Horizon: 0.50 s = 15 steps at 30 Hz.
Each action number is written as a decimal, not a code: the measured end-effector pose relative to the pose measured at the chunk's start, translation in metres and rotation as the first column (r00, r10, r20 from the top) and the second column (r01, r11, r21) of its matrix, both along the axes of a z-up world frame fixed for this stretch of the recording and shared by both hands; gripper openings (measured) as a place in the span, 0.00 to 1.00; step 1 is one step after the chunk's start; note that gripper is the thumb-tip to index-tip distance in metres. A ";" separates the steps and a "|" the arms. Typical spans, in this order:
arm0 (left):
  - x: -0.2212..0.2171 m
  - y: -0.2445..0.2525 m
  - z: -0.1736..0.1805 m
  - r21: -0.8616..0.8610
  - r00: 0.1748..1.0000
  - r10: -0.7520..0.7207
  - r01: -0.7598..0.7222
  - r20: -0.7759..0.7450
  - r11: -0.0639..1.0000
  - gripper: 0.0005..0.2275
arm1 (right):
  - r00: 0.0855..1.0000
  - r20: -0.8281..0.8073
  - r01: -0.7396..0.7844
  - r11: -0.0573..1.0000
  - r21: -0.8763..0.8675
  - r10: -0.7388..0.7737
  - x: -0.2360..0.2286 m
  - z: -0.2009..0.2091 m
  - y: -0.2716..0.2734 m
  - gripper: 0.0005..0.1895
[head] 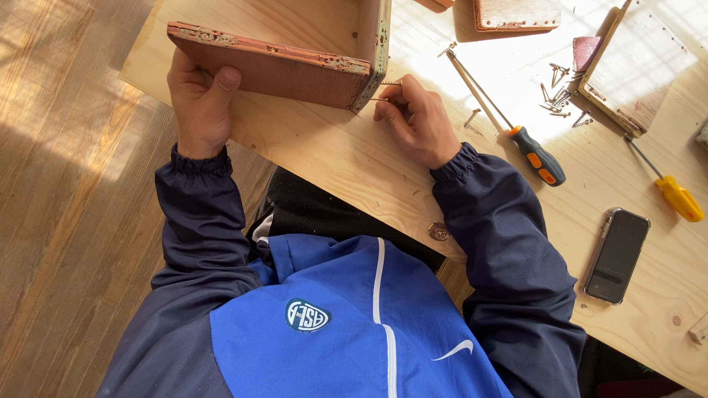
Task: The person assembles a small wooden box by aligning pre-drilled wooden panels and securing them with screws. They use a screwdriver to drive screws into the joints, repeatedly checking alignment and tightening fasteners.
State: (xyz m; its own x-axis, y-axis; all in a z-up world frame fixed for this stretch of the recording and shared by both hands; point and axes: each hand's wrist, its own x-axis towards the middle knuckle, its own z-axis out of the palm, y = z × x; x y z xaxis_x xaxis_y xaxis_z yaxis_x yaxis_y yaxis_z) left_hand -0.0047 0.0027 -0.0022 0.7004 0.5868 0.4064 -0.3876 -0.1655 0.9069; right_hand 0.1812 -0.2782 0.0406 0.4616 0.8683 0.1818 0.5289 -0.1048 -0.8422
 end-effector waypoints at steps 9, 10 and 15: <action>0.001 -0.002 0.004 0.002 1.000 -0.014 0.014 0.001 1.000 0.23 | 0.999 0.046 0.008 1.000 -0.008 -0.007 0.004 -0.002 0.000 0.06; 0.001 -0.002 0.004 0.003 1.000 -0.001 0.001 -0.007 1.000 0.23 | 0.998 0.069 -0.003 1.000 -0.008 0.003 0.004 -0.002 0.000 0.07; 0.000 -0.002 0.004 0.015 1.000 0.019 -0.018 -0.019 1.000 0.24 | 0.988 0.153 -0.020 1.000 -0.024 0.024 0.004 -0.001 0.002 0.16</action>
State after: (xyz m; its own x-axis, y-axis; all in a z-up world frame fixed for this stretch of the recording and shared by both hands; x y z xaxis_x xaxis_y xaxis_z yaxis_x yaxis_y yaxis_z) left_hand -0.0047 0.0008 0.0017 0.6973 0.5938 0.4015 -0.3666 -0.1860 0.9116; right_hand 0.1851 -0.2764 0.0399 0.4103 0.8825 0.2300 0.6542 -0.1091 -0.7484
